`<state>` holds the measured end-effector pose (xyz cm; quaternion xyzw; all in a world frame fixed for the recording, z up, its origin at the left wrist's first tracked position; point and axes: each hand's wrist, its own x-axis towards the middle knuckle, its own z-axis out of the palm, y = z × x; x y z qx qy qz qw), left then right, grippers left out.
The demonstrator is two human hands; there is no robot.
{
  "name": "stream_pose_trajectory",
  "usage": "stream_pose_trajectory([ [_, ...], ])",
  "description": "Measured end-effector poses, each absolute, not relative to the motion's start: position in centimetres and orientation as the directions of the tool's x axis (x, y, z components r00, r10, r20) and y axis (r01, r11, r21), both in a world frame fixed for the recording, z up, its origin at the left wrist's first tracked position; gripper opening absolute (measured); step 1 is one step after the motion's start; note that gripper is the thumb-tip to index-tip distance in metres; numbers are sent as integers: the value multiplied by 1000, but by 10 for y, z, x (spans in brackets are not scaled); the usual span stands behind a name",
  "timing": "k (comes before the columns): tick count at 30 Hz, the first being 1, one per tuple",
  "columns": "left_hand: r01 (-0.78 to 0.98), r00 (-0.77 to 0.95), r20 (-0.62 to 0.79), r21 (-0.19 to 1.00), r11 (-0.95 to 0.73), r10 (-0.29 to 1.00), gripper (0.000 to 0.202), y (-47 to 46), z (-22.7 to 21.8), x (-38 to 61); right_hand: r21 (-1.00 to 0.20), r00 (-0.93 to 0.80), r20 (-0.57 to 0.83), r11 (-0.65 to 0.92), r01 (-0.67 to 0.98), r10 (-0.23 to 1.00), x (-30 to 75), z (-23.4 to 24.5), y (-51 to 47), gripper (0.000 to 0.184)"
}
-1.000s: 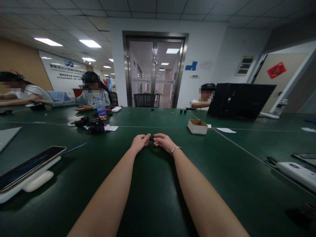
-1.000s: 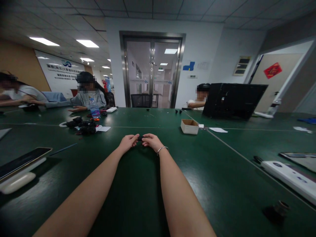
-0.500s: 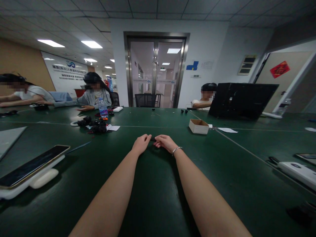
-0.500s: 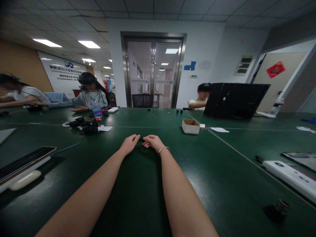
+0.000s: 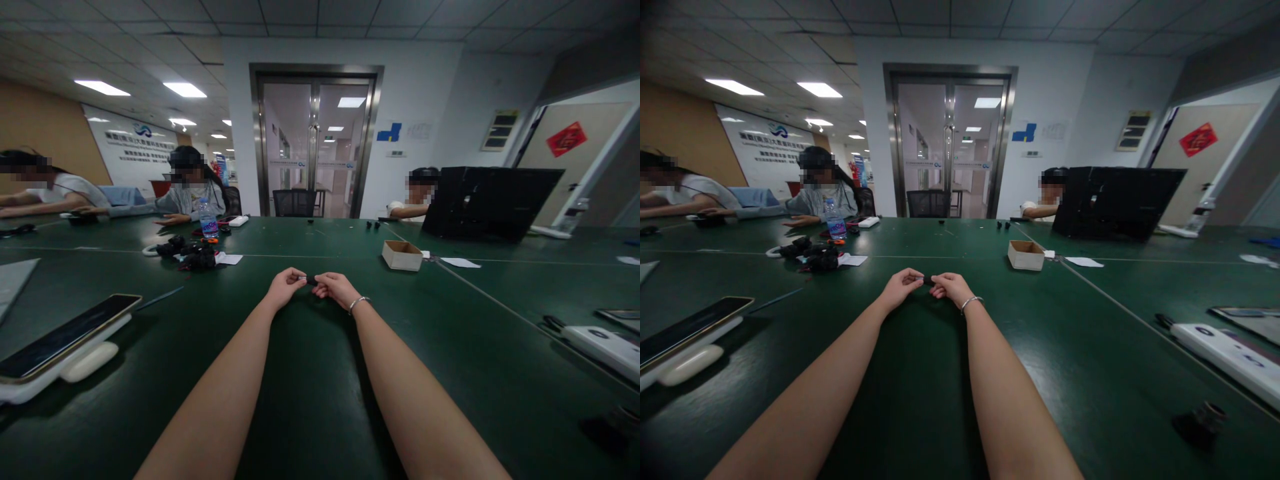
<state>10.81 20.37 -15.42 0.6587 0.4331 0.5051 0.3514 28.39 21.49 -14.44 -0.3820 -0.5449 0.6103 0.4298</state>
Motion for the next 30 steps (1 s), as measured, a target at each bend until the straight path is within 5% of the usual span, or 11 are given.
stream_pose_trajectory([
  [14,498,53,220,840,-216,974,51,210,-160,109,-994,-347,1,-36,-102,938,284,-146,214,9],
  [30,616,-144,-3,782,92,990,52,209,-140,114,-983,-420,178,139,-122,890,285,-152,217,42],
])
